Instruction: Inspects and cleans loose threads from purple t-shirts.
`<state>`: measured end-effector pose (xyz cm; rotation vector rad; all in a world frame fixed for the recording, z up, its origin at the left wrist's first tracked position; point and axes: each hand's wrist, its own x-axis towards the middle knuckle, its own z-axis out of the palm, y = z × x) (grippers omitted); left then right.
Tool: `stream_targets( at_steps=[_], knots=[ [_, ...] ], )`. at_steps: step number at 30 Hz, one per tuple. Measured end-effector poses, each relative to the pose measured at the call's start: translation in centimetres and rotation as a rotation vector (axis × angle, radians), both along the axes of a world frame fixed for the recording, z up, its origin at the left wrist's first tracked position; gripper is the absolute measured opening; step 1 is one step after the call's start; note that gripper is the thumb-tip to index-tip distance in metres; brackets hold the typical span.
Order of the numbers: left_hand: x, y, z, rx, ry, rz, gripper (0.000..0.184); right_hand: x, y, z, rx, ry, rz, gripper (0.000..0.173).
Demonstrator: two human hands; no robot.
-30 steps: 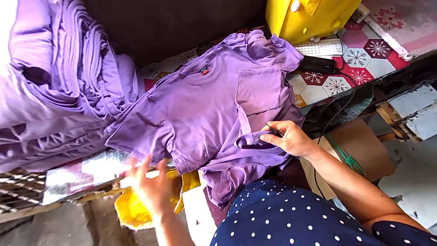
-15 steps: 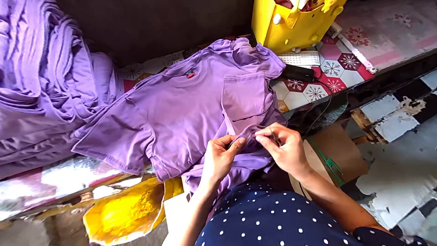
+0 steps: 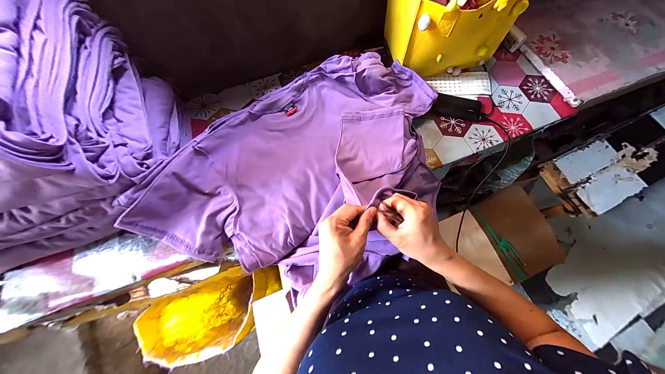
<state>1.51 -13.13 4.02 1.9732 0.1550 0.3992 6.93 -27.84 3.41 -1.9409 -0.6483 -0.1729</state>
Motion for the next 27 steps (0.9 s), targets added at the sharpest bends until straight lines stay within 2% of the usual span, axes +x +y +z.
stream_targets(
  at_steps=[2, 4, 6, 8, 9, 12, 17, 27],
  knots=[
    [0.1, 0.8, 0.4, -0.038, 0.054, -0.005, 0.015, 0.4, -0.6, 0.9, 0.218, 0.232, 0.13, 0.008],
    [0.1, 1.3, 0.6, -0.052, 0.097, -0.005, 0.015, 1.4, -1.5, 1.1, 0.236, 0.2, 0.173, 0.008],
    [0.2, 1.5, 0.8, -0.095, 0.138, -0.019, 0.016, 2.7, -2.5, 0.5, 0.078, 0.061, 0.2, 0.017],
    [0.3, 1.6, 0.9, -0.111, 0.159, -0.04, 0.018, 3.4, -3.1, 0.1, -0.126, -0.063, 0.244, 0.043],
    [0.4, 1.6, 1.0, -0.11, 0.163, -0.049, 0.02, 3.4, -3.2, 0.1, -0.201, -0.114, 0.269, 0.049],
    [0.5, 1.6, 1.1, -0.108, 0.17, -0.081, 0.023, 3.3, -2.8, -0.3, -0.293, -0.266, 0.291, 0.048],
    [0.7, 1.7, 1.5, -0.091, 0.206, -0.104, 0.025, 3.7, -2.8, -0.3, -0.307, -0.397, 0.264, 0.044],
    [1.3, 1.9, 1.8, -0.052, 0.209, -0.118, 0.026, 4.0, -3.8, 0.3, -0.359, -0.509, 0.205, 0.041]
  ],
)
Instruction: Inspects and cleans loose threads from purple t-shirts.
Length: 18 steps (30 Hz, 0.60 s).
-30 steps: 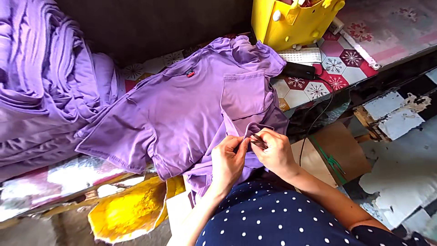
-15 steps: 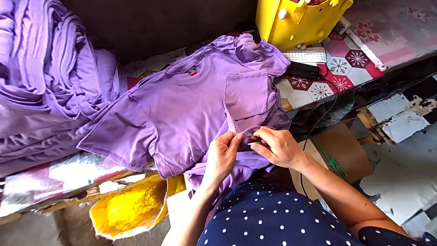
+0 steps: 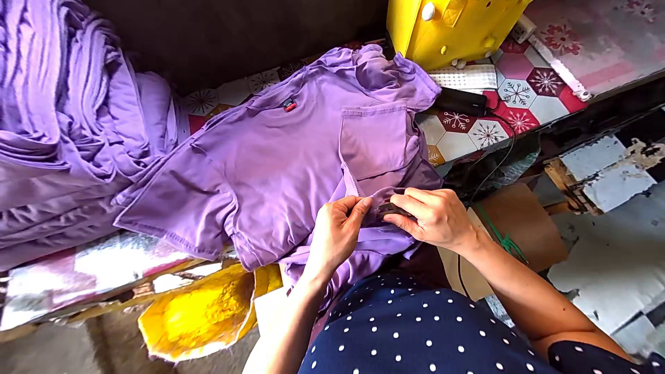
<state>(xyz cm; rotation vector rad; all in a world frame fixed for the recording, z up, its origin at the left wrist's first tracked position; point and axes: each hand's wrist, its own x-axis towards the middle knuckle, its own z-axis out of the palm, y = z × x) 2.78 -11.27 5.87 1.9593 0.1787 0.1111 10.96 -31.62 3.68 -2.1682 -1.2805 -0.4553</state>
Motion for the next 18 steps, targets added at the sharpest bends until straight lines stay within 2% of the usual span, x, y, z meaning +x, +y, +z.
stream_targets(
  at_steps=[18],
  knots=[
    [0.23, -0.32, 0.15, 0.029, 0.024, -0.014, 0.027, -0.02, 0.01, -0.04, 0.027, 0.037, 0.023, 0.039]
  ],
)
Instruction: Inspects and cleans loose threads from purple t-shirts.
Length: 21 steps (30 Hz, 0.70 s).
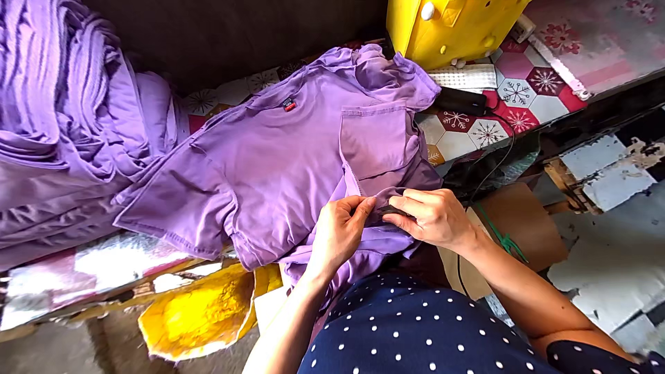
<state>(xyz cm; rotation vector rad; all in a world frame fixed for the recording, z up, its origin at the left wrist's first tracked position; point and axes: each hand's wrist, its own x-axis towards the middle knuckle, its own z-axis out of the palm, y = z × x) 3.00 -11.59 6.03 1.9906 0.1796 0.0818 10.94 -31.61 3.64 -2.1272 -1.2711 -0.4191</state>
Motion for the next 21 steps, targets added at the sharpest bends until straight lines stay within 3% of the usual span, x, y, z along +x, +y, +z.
stream_targets(
  at_steps=[10, 16, 21],
  knots=[
    [0.3, -0.1, 0.0, -0.008, 0.011, -0.001, 0.028, 0.4, -0.6, 0.2, 0.063, 0.002, -0.035, 0.033],
    [0.5, -0.1, 0.1, -0.077, 0.009, -0.005, 0.038, -0.6, 0.0, 0.0, 0.035, 0.027, -0.041, 0.04],
    [0.6, -0.3, 0.2, -0.131, 0.052, -0.024, 0.037, -1.7, 1.1, -0.4, 0.215, 0.158, -0.105, 0.038]
  ],
)
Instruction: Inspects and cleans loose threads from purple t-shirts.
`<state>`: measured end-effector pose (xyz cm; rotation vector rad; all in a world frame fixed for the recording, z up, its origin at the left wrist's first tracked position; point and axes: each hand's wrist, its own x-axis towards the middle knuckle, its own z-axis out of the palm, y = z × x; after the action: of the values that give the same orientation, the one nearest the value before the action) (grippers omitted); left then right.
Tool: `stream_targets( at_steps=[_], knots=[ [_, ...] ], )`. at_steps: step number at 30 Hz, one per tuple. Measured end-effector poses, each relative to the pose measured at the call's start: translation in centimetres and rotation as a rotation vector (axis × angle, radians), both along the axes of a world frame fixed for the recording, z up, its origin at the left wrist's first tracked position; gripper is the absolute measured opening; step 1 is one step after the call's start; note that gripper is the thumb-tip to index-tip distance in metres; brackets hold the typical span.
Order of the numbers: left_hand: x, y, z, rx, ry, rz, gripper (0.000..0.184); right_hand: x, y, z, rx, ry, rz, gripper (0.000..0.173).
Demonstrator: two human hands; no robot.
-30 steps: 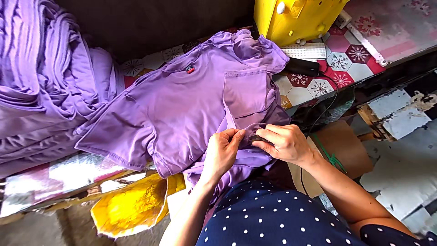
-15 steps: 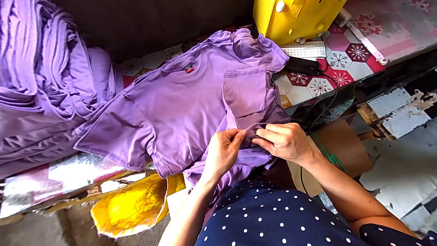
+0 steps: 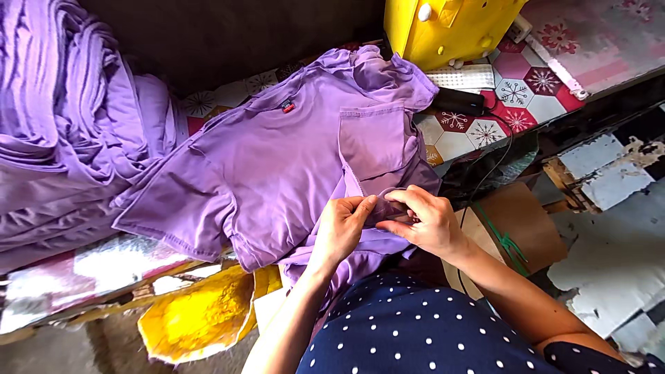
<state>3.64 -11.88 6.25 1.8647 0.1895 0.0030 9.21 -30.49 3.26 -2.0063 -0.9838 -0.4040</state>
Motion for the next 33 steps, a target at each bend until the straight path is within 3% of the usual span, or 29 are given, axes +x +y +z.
stream_targets(
  at_steps=[4, 7, 10, 14, 18, 33],
  knots=[
    [0.3, -0.1, -0.5, -0.028, 0.031, -0.031, 0.036, -0.4, 0.5, -1.0, 0.13, 0.081, 0.08, 0.011],
    [0.4, 0.0, -1.0, -0.11, 0.03, -0.018, 0.032, -0.1, -1.0, -0.3, 0.122, 0.283, 0.072, 0.012],
    [0.2, 0.1, -1.0, -0.183, 0.014, 0.036, 0.016, 0.8, -2.6, 0.1, -0.011, 0.302, -0.15, 0.013],
    [0.2, -0.2, -0.7, -0.236, 0.012, 0.069, 0.009, 1.0, -2.9, 0.6, -0.148, 0.196, -0.036, 0.048],
    [0.2, -0.2, -0.6, -0.24, -0.001, 0.074, 0.013, 0.6, -2.1, 0.3, -0.227, 0.018, 0.064, 0.044],
    [0.1, -0.4, -0.3, -0.183, -0.022, 0.076, 0.011, 0.5, -1.5, 0.0, -0.17, -0.037, 0.037, 0.031]
  ],
)
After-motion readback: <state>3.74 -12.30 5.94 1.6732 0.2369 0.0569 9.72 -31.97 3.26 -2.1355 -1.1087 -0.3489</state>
